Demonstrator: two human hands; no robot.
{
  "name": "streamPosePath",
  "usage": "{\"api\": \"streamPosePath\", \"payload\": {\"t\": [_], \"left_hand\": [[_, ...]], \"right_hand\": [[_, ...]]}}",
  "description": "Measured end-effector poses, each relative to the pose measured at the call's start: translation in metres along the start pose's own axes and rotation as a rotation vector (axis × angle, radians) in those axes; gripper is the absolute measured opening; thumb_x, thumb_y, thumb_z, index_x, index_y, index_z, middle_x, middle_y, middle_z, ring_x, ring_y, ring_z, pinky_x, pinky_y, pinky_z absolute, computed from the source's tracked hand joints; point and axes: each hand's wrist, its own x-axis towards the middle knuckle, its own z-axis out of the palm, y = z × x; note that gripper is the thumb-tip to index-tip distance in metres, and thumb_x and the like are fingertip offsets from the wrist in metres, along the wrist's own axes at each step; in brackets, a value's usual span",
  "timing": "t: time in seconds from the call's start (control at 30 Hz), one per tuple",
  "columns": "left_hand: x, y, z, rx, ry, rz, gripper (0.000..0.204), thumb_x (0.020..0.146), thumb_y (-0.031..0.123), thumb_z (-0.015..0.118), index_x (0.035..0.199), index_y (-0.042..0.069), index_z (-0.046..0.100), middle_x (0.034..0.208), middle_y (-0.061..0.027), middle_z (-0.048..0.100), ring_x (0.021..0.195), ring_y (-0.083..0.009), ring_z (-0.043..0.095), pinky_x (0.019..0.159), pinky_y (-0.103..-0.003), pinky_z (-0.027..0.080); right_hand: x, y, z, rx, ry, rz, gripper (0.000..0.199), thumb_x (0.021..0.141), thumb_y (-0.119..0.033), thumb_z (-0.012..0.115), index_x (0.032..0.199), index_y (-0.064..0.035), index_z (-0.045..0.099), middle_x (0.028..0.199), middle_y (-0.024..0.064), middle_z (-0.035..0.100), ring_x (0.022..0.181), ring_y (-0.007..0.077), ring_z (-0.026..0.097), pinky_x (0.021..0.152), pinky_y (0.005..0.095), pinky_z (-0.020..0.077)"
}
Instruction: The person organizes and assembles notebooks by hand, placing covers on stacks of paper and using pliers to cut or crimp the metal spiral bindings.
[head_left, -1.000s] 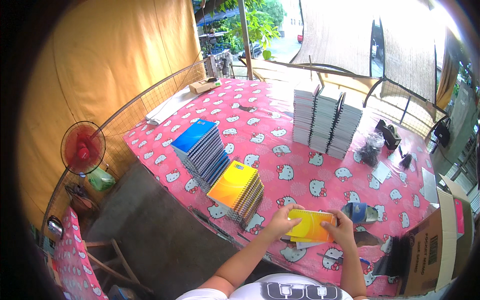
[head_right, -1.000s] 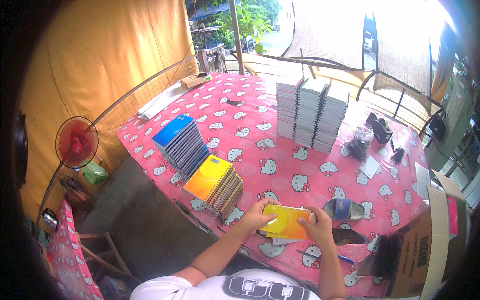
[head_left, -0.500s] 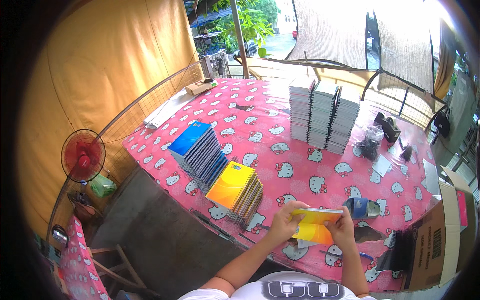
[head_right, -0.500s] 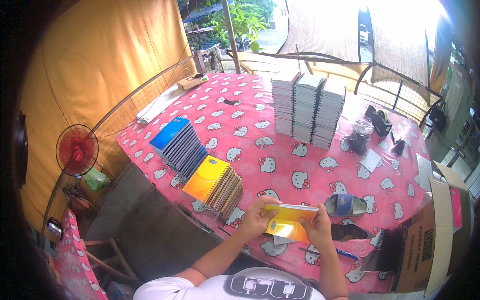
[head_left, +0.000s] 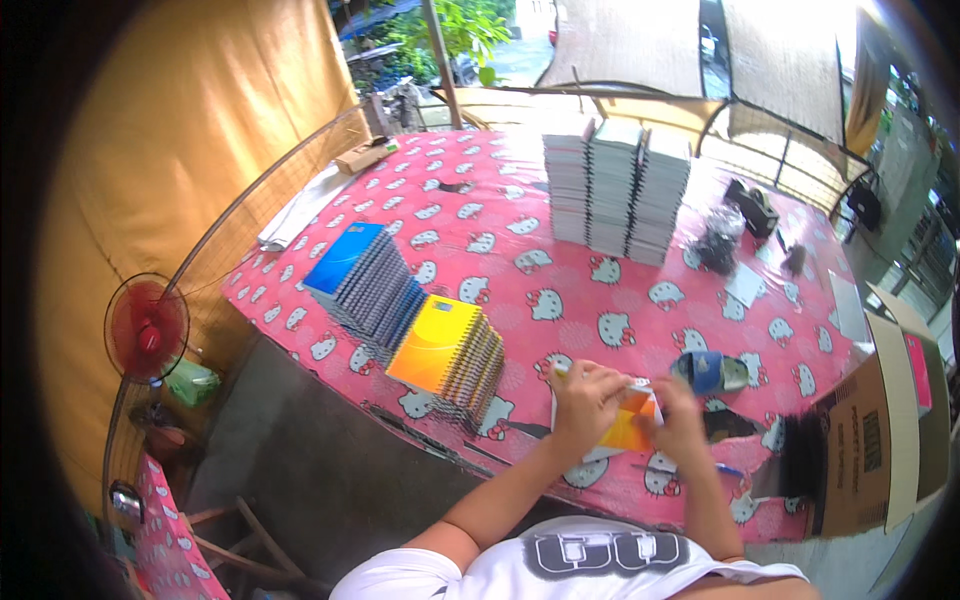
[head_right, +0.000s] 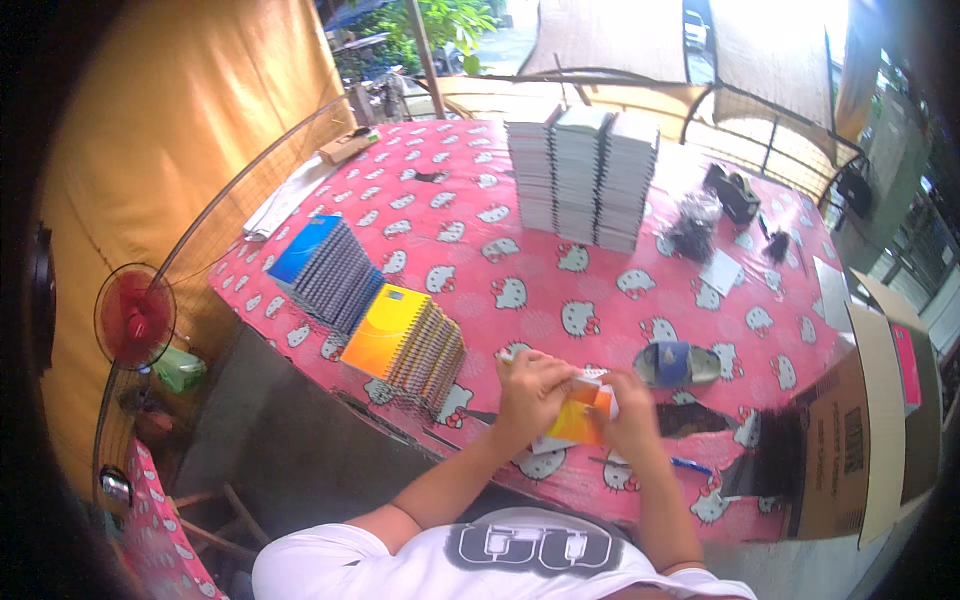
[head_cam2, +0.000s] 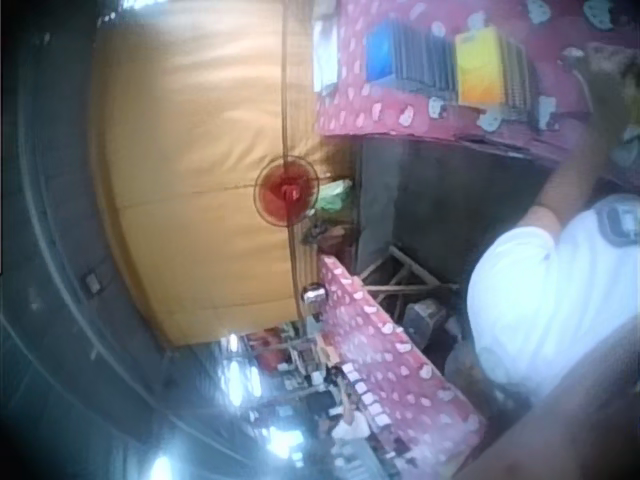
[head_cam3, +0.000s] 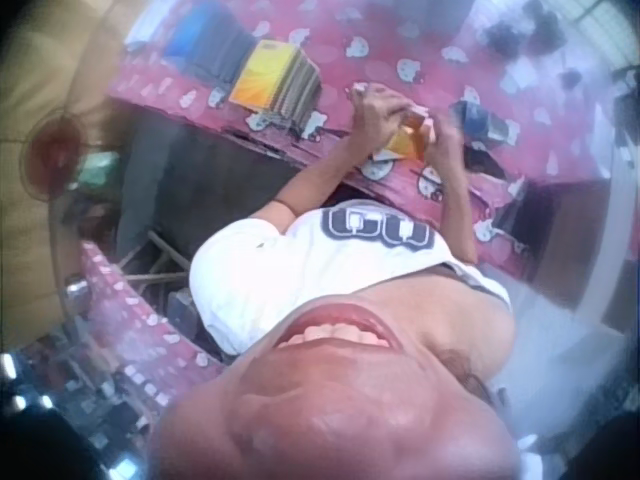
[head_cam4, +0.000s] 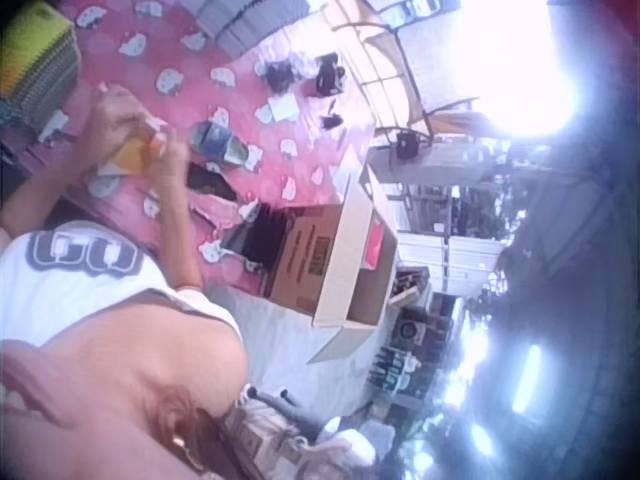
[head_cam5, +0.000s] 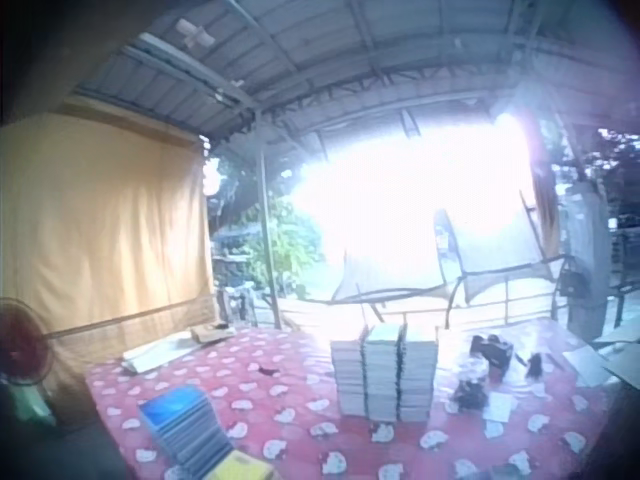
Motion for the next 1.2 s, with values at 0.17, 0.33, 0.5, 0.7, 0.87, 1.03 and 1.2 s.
{"api": "streamPosePath", "payload": {"t": [0.17,0.33,0.5,0.7,0.87,1.03,1.2], "left_hand": [[0.015,0.013,-0.002,-0.012,-0.096,0.010,0.014,0.074,0.019,0.074,0.087,0.019,0.074,0.089,0.0044,0.070,0.086,-0.0167,0.055,0.087,-0.037,0.030],[0.009,0.010,0.005,0.009,-0.156,0.014,0.013,0.076,0.018,0.073,0.089,0.018,0.075,0.087,0.0049,0.070,0.086,-0.0152,0.055,0.088,-0.037,0.029],[0.011,0.011,0.005,-0.067,-0.152,-0.032,0.018,0.075,0.017,0.075,0.094,0.017,0.074,0.090,0.0049,0.070,0.087,-0.0141,0.054,0.088,-0.036,0.029],[0.012,0.011,0.007,-0.108,-0.112,-0.010,0.023,0.074,0.021,0.077,0.094,0.013,0.073,0.092,0.0015,0.068,0.089,-0.0158,0.054,0.086,-0.034,0.032],[0.009,0.008,0.004,-0.091,-0.094,-0.004,0.022,0.073,0.021,0.078,0.091,0.011,0.074,0.088,-0.0008,0.067,0.089,-0.0167,0.055,0.084,-0.034,0.033],[0.010,0.010,0.004,-0.119,-0.094,-0.006,0.020,0.072,0.020,0.078,0.090,0.011,0.074,0.086,-0.0015,0.066,0.087,-0.0172,0.055,0.084,-0.034,0.033],[0.008,0.010,0.003,-0.117,-0.093,0.006,0.020,0.072,0.018,0.078,0.090,0.011,0.074,0.086,-0.0015,0.066,0.087,-0.0169,0.055,0.084,-0.033,0.033]], "right_hand": [[-0.061,0.126,-0.134,-0.709,0.360,0.539,0.029,0.073,-0.020,0.074,0.091,-0.0020,0.060,0.090,0.0162,0.060,0.095,0.0351,0.057,0.080,0.0454,0.0461],[-0.116,0.176,-0.148,-0.800,0.118,0.799,0.029,0.076,-0.023,0.073,0.093,-0.0030,0.063,0.092,0.0213,0.066,0.091,0.0391,0.063,0.076,0.0481,0.0496],[-0.099,0.154,-0.162,-0.796,0.152,0.799,0.023,0.076,-0.018,0.072,0.092,-0.0029,0.065,0.096,0.0199,0.064,0.092,0.0384,0.062,0.079,0.0459,0.0489],[-0.069,0.138,-0.145,-0.832,0.189,0.639,0.025,0.079,-0.008,0.067,0.104,-0.0035,0.066,0.097,0.0202,0.056,0.097,0.0362,0.058,0.080,0.0424,0.0483],[-0.003,0.017,-0.082,-0.034,0.003,0.207,0.027,0.080,-0.002,0.066,0.106,-0.0067,0.070,0.087,0.0088,0.063,0.070,0.0166,0.059,0.063,0.0284,0.0474],[0.009,-0.001,-0.057,0.047,0.051,0.059,0.021,0.074,-0.002,0.071,0.095,-0.0043,0.071,0.087,0.0068,0.063,0.069,0.0148,0.060,0.061,0.0257,0.0498],[0.018,0.007,-0.056,0.067,0.095,0.097,0.018,0.071,0.001,0.074,0.087,-0.0021,0.068,0.089,0.0052,0.062,0.078,0.0132,0.060,0.069,0.0251,0.0479]]}}
